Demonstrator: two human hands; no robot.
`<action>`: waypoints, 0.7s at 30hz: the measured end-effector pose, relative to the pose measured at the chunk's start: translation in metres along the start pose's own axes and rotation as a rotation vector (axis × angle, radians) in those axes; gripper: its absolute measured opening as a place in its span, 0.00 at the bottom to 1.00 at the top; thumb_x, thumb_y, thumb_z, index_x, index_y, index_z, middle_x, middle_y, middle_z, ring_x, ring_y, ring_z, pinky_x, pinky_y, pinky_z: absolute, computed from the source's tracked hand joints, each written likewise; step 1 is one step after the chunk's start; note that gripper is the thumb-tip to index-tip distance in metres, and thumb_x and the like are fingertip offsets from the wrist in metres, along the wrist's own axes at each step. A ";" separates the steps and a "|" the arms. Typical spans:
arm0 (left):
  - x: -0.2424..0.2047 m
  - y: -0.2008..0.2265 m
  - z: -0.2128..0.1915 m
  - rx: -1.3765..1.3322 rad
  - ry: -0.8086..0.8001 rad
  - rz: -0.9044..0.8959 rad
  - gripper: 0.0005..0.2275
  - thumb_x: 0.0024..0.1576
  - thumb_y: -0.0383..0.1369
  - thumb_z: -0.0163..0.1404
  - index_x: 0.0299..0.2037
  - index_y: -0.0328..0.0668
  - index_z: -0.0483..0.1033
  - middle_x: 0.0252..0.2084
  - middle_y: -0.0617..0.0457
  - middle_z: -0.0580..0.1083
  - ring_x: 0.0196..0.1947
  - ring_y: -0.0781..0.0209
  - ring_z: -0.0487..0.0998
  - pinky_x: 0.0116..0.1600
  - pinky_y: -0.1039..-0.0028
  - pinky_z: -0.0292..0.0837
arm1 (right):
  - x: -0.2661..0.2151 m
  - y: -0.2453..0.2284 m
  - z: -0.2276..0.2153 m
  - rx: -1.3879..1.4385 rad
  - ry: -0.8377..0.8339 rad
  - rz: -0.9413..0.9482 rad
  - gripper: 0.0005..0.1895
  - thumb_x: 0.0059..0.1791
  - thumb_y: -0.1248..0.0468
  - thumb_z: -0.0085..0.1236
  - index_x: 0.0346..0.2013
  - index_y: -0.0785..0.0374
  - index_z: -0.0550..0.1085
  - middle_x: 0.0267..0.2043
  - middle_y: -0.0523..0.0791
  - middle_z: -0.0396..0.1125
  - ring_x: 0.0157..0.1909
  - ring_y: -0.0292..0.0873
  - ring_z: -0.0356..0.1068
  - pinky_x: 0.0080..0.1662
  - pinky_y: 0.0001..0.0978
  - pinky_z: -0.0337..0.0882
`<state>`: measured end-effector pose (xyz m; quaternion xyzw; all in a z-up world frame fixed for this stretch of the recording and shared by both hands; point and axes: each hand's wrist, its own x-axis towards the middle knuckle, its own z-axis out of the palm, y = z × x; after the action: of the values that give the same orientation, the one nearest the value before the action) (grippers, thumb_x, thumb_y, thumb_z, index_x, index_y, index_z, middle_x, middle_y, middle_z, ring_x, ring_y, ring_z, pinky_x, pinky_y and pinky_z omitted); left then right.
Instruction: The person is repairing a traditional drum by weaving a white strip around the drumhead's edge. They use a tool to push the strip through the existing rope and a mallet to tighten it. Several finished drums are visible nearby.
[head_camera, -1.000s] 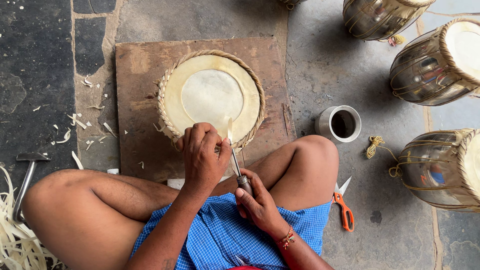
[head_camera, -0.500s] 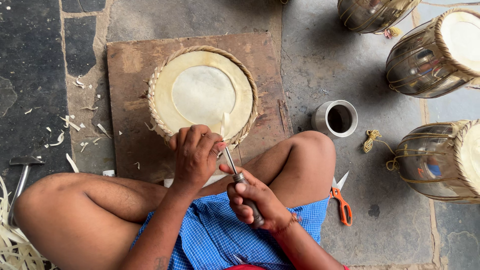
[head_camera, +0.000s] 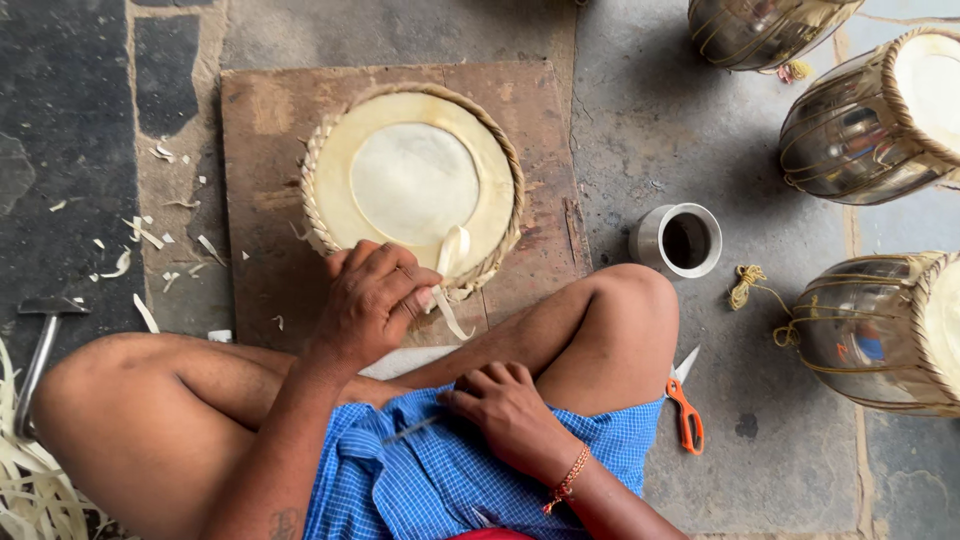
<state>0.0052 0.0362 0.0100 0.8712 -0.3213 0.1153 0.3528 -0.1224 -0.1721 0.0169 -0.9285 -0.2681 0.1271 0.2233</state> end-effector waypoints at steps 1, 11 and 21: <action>0.002 0.001 -0.004 0.000 -0.023 0.019 0.09 0.55 0.33 0.56 0.45 0.54 0.81 0.41 0.60 0.72 0.48 0.59 0.71 0.58 0.61 0.53 | 0.011 -0.002 -0.003 -0.015 -0.047 -0.037 0.18 0.47 0.66 0.56 0.53 0.53 0.76 0.46 0.46 0.69 0.51 0.49 0.66 0.51 0.44 0.64; -0.001 0.006 0.011 0.120 -0.004 0.052 0.14 0.51 0.34 0.60 0.46 0.53 0.75 0.44 0.59 0.70 0.49 0.59 0.69 0.55 0.61 0.53 | 0.058 0.021 -0.030 0.211 0.457 0.375 0.11 0.49 0.57 0.64 0.35 0.62 0.77 0.28 0.49 0.72 0.26 0.47 0.73 0.31 0.38 0.71; -0.005 0.000 0.016 0.106 0.079 0.063 0.11 0.51 0.31 0.60 0.42 0.52 0.76 0.40 0.60 0.70 0.45 0.60 0.71 0.55 0.62 0.53 | -0.005 0.072 -0.007 2.003 0.252 -0.105 0.15 0.61 0.60 0.55 0.33 0.64 0.71 0.23 0.38 0.64 0.24 0.32 0.60 0.31 0.27 0.58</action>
<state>0.0009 0.0277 -0.0038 0.8729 -0.3276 0.1775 0.3149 -0.0924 -0.2313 -0.0113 -0.3077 -0.0530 0.1847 0.9319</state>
